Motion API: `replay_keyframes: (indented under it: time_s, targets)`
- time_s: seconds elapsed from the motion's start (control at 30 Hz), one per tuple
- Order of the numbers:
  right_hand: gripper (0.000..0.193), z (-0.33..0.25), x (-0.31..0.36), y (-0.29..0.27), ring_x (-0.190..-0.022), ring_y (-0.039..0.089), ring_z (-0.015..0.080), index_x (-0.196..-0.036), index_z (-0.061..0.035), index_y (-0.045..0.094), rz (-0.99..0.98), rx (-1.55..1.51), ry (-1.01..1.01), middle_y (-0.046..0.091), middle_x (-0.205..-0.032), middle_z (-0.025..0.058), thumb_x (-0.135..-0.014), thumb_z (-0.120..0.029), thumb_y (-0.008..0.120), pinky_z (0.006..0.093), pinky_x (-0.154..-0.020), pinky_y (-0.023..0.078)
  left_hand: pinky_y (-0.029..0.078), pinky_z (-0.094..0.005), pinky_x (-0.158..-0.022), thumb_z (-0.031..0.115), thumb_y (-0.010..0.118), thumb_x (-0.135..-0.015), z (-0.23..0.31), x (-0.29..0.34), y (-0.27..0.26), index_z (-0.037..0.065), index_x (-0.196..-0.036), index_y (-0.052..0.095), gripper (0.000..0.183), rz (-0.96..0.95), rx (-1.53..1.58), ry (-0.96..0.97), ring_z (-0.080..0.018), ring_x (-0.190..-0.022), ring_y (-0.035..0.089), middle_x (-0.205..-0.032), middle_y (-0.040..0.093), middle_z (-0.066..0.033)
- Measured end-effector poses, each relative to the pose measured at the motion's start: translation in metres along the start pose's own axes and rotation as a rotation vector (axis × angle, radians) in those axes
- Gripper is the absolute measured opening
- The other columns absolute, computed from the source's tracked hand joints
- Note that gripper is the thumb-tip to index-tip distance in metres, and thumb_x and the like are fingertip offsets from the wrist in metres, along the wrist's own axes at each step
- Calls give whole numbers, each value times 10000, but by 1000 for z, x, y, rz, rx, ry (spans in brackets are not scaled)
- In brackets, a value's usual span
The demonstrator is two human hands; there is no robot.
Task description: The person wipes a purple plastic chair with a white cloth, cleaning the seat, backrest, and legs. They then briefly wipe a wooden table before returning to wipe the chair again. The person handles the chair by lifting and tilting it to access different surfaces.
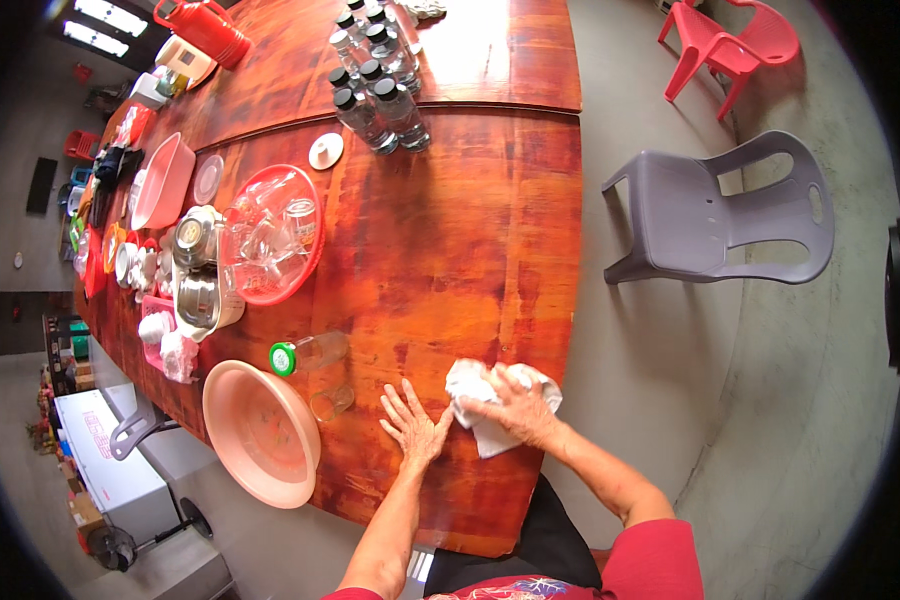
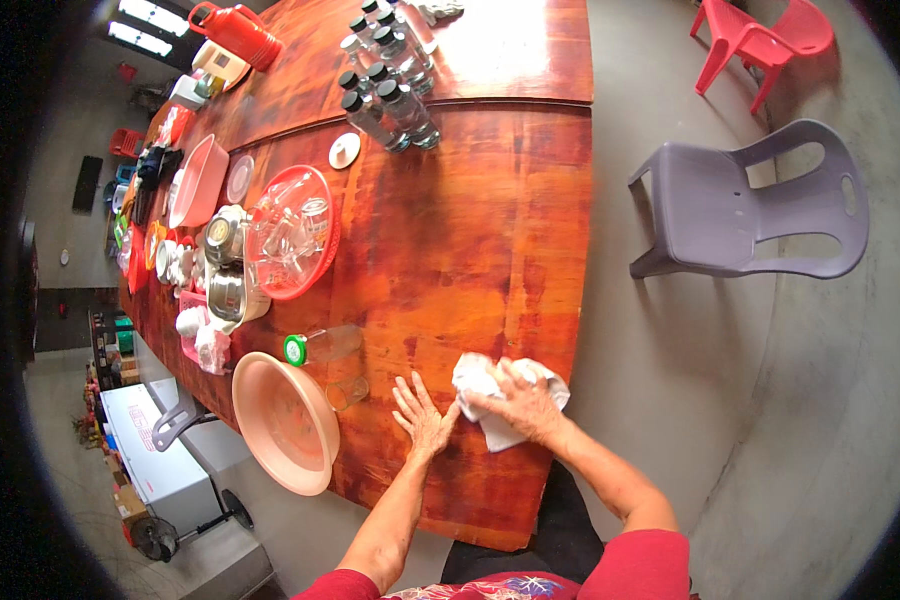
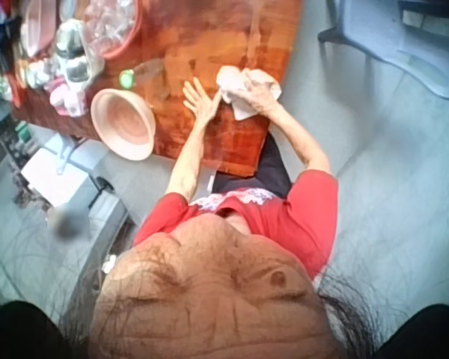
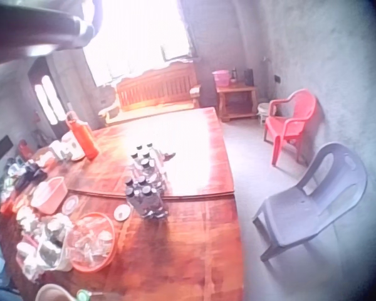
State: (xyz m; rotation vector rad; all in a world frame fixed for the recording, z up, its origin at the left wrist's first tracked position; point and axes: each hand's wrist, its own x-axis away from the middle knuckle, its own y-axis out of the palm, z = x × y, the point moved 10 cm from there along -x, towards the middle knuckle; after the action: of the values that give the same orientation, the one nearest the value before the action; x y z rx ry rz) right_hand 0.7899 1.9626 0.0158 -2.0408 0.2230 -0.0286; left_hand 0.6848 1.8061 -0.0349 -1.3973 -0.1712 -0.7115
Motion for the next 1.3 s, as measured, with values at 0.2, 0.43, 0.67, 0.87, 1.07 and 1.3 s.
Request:
replay_keyframes:
  time_s: [0.2,0.43,0.67,0.87,1.07,1.3]
  targets:
    - [543,140,-92,-53,-1296,318,374,-1302,-420,472,155,-21,264,408,-1355,147,-834,-147,522,655,-972,180,-28,-695,-1013,747,697,-519,7,-1,3,87,-1441,-172,1429,-56,-66,11,-436,-1361,-188,-1474,-196,-260]
    - [626,249,-152,-88,-1364,198,356,-1379,-459,306,89,58,634,324,-1408,197,-847,-178,476,649,-993,200,19,-699,-1016,776,676,-506,10,-3,6,85,-1441,-170,1438,-64,-146,15,-446,-1366,-154,-1478,-173,-263]
    - [584,203,-104,-69,-1341,245,352,-1369,-456,330,156,102,596,325,-1415,172,-882,-148,418,583,-993,240,56,-706,-1011,781,662,-514,6,-3,7,80,-1447,-148,1420,-3,-190,36,-460,-1368,-104,-1479,-140,-278]
    - [574,109,-8,-45,-1304,277,378,-1362,-411,385,220,98,478,316,-1415,169,-865,-133,461,565,-992,238,47,-693,-1021,797,637,-530,10,-6,9,95,-1444,-169,1406,-26,-158,22,-450,-1369,-130,-1482,-171,-256]
    - [616,-9,76,-5,-1323,260,362,-1355,-434,393,143,137,411,260,-1458,161,-847,-89,439,562,-1031,188,69,-664,-1039,752,531,-712,-12,13,8,199,-1474,-73,1119,-77,5,87,-389,-1392,-120,-1511,-162,-181]
    - [417,-136,201,27,-1301,324,337,-1223,-389,493,104,55,197,383,-1355,148,-855,-193,476,574,-998,273,121,-651,-1036,650,536,-788,-9,134,70,235,-1482,23,958,-278,69,147,-426,-1386,-84,-1513,-138,-193]
